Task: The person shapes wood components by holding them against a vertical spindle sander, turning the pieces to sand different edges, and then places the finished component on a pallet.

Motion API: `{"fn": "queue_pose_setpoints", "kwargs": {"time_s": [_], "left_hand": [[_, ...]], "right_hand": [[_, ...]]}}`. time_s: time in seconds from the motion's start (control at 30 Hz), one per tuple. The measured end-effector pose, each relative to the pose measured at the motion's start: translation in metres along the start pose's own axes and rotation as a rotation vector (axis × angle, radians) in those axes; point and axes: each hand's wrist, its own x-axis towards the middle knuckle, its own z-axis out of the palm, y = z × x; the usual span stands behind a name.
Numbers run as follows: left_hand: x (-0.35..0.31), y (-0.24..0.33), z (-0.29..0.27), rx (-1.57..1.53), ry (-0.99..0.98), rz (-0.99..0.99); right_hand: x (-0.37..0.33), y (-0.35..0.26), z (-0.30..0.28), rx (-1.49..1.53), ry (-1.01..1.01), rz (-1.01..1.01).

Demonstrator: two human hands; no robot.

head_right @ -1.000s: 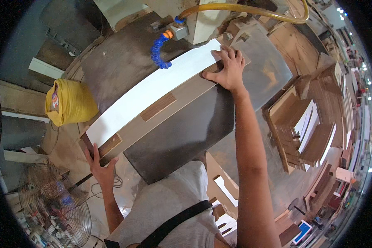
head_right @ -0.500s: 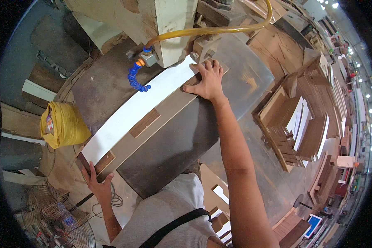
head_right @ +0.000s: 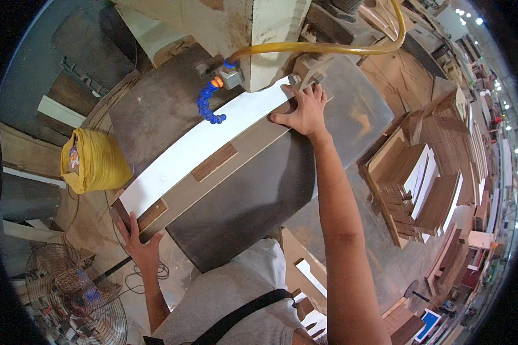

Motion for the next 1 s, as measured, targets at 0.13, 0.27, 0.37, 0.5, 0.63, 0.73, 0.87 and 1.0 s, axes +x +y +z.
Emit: {"fn": "queue_pose_setpoints", "kwargs": {"time_s": [0.13, 0.27, 0.37, 0.5, 0.63, 0.73, 0.87, 1.0], "left_hand": [[0.003, 0.004, 0.000, -0.024, -0.009, 0.000], [0.004, 0.005, 0.002, -0.046, -0.039, -0.044], [0.004, 0.008, 0.003, 0.005, -0.020, -0.024], [0.006, 0.011, 0.003, 0.058, -0.007, -0.009], [0.006, 0.002, 0.010, 0.060, 0.008, 0.022], [0.007, 0.002, 0.012, -0.035, 0.015, 0.005], [0.010, 0.008, 0.012, -0.017, -0.016, -0.049], [0.010, 0.001, 0.018, -0.020, 0.013, -0.017]], "right_hand": [[0.004, 0.001, -0.002, 0.045, -0.059, 0.031], [0.006, 0.000, -0.002, 0.050, -0.113, 0.068], [0.006, 0.002, 0.000, 0.016, -0.104, 0.072], [0.008, -0.006, -0.006, 0.074, -0.085, 0.073], [0.009, -0.002, -0.003, 0.075, -0.093, 0.092], [0.013, -0.003, -0.006, 0.075, -0.166, 0.118], [0.015, 0.001, -0.005, 0.055, -0.200, 0.133], [0.017, 0.005, -0.001, 0.096, -0.183, 0.128]]}}
